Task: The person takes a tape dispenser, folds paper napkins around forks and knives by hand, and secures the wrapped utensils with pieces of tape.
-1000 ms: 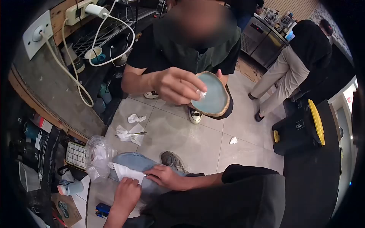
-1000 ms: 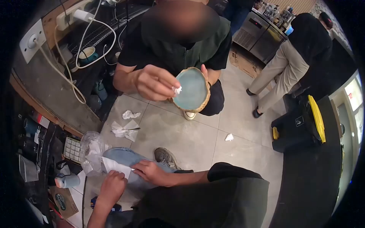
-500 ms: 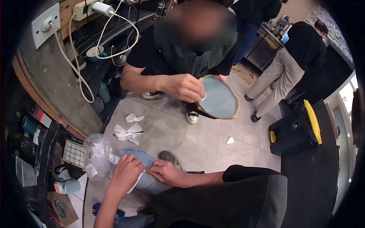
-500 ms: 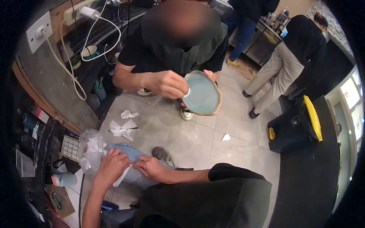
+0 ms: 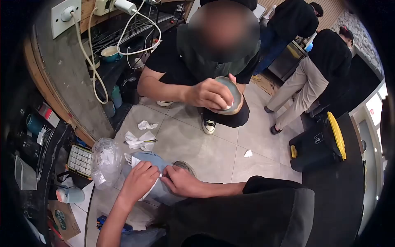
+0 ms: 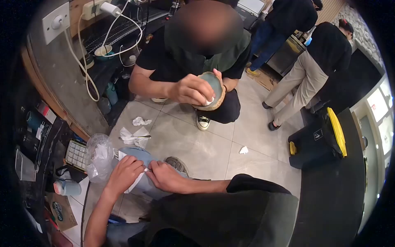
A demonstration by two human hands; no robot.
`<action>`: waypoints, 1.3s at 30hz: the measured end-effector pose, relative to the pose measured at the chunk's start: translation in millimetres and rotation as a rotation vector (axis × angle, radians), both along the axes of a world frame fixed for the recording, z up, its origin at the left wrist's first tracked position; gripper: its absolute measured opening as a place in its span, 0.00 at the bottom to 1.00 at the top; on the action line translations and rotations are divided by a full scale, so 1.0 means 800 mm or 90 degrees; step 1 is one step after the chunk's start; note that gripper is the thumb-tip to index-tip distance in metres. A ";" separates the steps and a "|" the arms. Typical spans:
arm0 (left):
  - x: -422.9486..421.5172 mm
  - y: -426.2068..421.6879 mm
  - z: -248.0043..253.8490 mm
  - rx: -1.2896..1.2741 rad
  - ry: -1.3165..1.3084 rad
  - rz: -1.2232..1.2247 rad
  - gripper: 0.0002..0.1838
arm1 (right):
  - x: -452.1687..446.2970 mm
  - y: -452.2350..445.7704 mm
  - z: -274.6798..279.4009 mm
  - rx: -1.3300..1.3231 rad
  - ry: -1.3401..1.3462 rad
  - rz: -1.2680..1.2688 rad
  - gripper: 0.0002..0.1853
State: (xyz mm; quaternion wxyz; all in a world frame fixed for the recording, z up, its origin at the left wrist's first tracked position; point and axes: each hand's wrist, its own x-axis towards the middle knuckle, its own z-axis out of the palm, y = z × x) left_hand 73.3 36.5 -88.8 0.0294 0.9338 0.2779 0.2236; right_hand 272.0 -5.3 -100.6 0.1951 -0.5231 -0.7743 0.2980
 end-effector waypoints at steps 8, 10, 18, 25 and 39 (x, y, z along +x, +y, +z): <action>0.003 0.012 -0.013 0.016 -0.012 -0.040 0.03 | -0.003 -0.012 -0.013 0.122 -0.030 -0.030 0.10; 0.008 0.022 -0.030 0.058 0.017 -0.030 0.03 | -0.002 -0.009 -0.017 0.170 -0.059 -0.030 0.10; 0.006 0.003 -0.042 0.085 -0.083 -0.025 0.03 | 0.007 -0.001 -0.012 0.096 -0.107 0.001 0.11; 0.012 0.003 -0.044 0.131 -0.141 -0.030 0.04 | 0.018 0.008 0.038 -0.237 -0.019 -0.023 0.12; -0.031 -0.020 0.136 0.056 -0.334 0.125 0.14 | -0.033 0.067 0.087 -0.125 0.342 0.018 0.11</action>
